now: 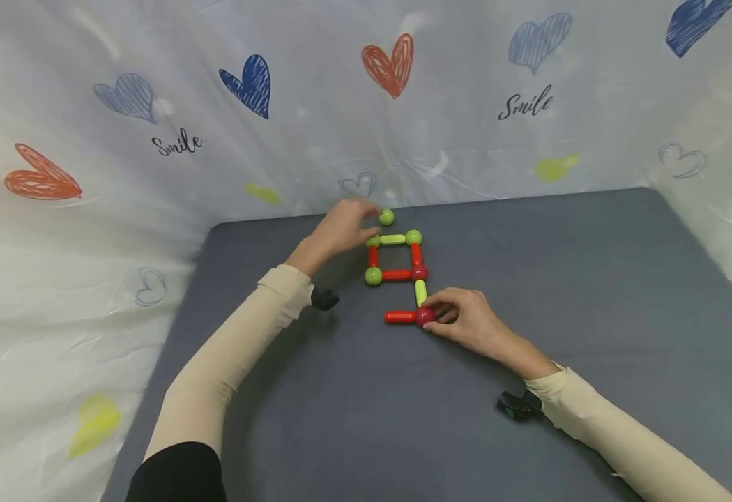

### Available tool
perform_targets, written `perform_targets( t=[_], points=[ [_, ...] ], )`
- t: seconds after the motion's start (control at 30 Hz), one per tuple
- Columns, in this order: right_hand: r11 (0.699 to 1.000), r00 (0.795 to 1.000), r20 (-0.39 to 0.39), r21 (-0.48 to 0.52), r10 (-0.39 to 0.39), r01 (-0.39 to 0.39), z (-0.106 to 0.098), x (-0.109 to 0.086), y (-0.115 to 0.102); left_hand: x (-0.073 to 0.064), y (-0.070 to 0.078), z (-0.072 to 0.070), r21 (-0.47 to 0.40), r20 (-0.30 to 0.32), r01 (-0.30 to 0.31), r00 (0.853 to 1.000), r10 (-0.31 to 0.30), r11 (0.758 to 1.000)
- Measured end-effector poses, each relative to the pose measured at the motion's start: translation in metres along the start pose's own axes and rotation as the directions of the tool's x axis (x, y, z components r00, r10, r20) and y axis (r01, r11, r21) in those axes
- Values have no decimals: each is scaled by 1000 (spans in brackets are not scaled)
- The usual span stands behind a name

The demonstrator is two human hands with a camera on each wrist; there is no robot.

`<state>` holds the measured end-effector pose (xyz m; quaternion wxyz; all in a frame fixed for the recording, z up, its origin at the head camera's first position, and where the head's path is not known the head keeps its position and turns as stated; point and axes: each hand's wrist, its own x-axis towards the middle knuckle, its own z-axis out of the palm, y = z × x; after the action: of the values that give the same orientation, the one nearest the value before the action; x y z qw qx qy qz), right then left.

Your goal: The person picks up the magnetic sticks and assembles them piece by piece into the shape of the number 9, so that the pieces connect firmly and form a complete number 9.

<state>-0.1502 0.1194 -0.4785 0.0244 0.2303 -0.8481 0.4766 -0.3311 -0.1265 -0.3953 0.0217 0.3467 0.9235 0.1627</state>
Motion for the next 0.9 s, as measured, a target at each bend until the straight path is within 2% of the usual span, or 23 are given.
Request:
perform_targets(
  t=[0.2,0.3,0.4,0.53,0.67,0.77,0.9],
  points=[
    [1000,1000,-15,9,-1,2,8,-1,-3,36,-12,0,76,134,14,991,-24,997],
    [1000,1000,-9,16,-6,6,12,1,-6,47,-16,2,116,187,17,982,-38,993],
    [1000,1000,-4,19,-12,12,14,4,-10,53,-20,3,139,208,34,976,-62,990],
    [1000,1000,-11,21,-18,18,12,7,-11,57,-24,3,116,195,56,978,-78,992],
    [1000,1000,-19,15,0,0,8,6,-8,54,-30,8,40,148,57,987,-62,998],
    [1000,1000,-14,9,12,-12,5,4,-5,45,-35,11,-29,78,70,995,-67,997],
    [1000,1000,-15,2,20,-20,1,0,0,25,-37,11,-131,4,89,996,-89,987]
  ],
)
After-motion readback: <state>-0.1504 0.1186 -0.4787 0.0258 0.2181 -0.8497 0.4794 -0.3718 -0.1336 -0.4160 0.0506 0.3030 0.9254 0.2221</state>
